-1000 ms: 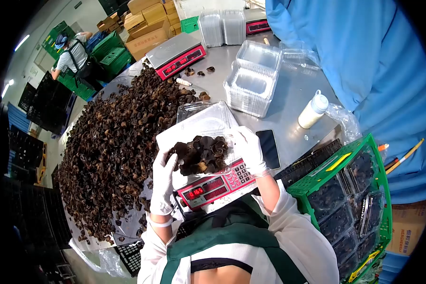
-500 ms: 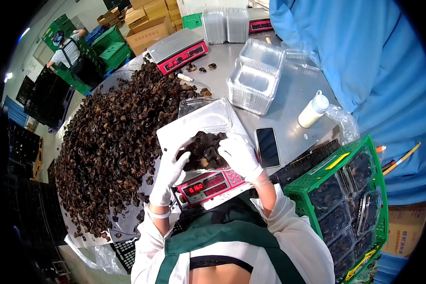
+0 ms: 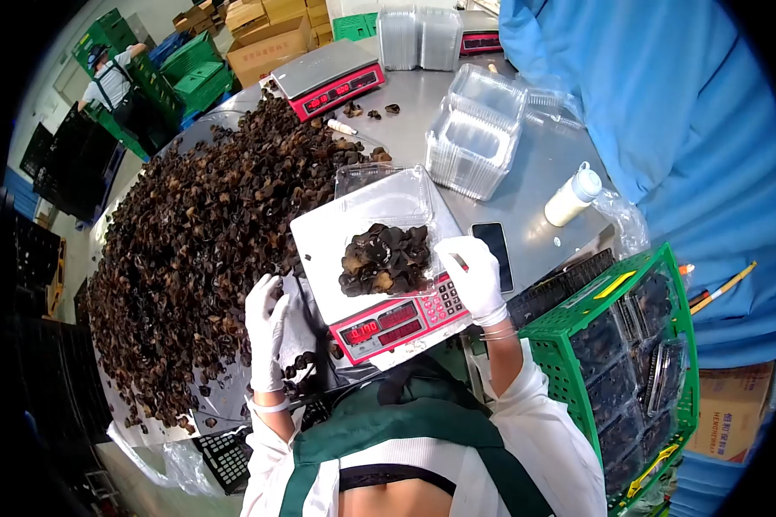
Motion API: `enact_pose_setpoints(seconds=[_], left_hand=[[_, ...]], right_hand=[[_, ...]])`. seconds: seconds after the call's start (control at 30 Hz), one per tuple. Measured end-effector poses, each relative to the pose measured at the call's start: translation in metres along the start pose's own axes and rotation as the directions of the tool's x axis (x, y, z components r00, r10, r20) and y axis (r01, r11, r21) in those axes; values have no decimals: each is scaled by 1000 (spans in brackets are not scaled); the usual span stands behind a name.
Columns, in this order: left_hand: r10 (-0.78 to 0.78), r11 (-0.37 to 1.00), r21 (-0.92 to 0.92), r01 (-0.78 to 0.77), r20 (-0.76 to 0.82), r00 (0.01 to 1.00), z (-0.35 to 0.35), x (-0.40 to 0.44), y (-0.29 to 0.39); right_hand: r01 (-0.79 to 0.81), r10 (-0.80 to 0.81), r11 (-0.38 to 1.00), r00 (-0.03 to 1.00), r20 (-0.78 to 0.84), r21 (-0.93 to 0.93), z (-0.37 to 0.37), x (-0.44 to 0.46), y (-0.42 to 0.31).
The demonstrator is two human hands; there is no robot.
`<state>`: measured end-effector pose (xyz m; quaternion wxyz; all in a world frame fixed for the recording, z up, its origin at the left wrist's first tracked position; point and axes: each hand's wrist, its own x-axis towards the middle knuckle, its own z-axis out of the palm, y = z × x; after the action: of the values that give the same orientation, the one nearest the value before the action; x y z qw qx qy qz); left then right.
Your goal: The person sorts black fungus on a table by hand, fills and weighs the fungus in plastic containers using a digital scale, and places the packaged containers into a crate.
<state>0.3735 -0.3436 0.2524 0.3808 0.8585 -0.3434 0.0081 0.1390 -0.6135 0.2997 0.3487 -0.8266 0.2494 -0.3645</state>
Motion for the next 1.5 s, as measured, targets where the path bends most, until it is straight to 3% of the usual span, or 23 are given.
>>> enact_pose_setpoints(seconds=[0.07,0.13,0.27,0.37,0.47,0.53,0.6,0.7,0.73,0.8,0.83,0.87,0.93,0.97,1.03,1.13,1.27,1.3,1.33,1.37,1.4,1.47,1.5], left_hand=[[131,990,-55,-130,17,991,3,4,20],[266,957,-139,-254,70,962,12,10,34],[405,914,-107,-392,171,898,34,28,73],[291,947,-195,-256,177,940,63,26,75],[300,940,-183,-287,48,953,67,18,73],[185,881,-444,-165,2,983,62,11,65],[-15,901,-432,34,46,999,60,4,42],[-123,862,-487,140,68,990,60,-2,24],[-224,781,-524,340,274,935,49,-2,35],[-202,759,-531,376,357,912,50,-3,44],[-222,646,-605,465,434,873,47,0,48],[-212,651,-607,456,431,877,50,1,44],[-125,485,-692,535,551,825,59,0,29],[-94,476,-713,514,540,836,55,-1,33],[-116,427,-705,566,578,808,46,-1,41],[-130,364,-695,620,621,773,43,0,39],[-146,366,-682,633,629,763,39,-1,47],[-154,394,-662,638,637,756,42,-3,45],[-159,423,-639,642,646,747,44,-3,46],[-151,350,-662,662,658,738,45,-4,48],[-131,361,-654,665,671,730,42,-6,48],[-189,503,-547,669,686,703,36,-3,50],[-215,444,-587,676,663,717,38,-4,46]], right_hand=[[109,-110,990,994,-1,-89,8,5,-9],[46,-45,998,999,19,-42,16,7,-15],[282,-240,934,951,196,-222,34,2,-10],[347,-200,865,900,387,-362,46,-15,-12],[294,-159,910,898,410,-293,40,-14,-19],[239,-187,948,952,242,-209,28,-7,-26],[113,-100,986,989,105,-123,13,6,-20],[-180,209,941,975,-73,286,22,29,8],[-283,342,867,937,-76,410,31,38,25],[-579,568,609,795,212,542,40,51,50],[-594,556,623,794,246,509,47,57,47],[-569,527,627,813,248,532,50,58,43],[-361,397,735,915,67,574,49,51,19],[-359,397,736,916,63,575,42,44,12],[-193,188,922,981,47,337,30,25,7],[-53,54,996,998,18,-67,26,-8,-14],[-191,193,978,981,19,-81,21,-38,12],[-445,408,890,875,262,101,17,-41,18],[-686,516,697,683,516,211,14,-44,19],[-689,466,658,689,555,304,19,-47,21],[-738,503,528,671,545,421,24,-51,18],[-700,510,508,714,479,502,37,-57,23],[-684,481,457,728,488,569,41,-61,27]])
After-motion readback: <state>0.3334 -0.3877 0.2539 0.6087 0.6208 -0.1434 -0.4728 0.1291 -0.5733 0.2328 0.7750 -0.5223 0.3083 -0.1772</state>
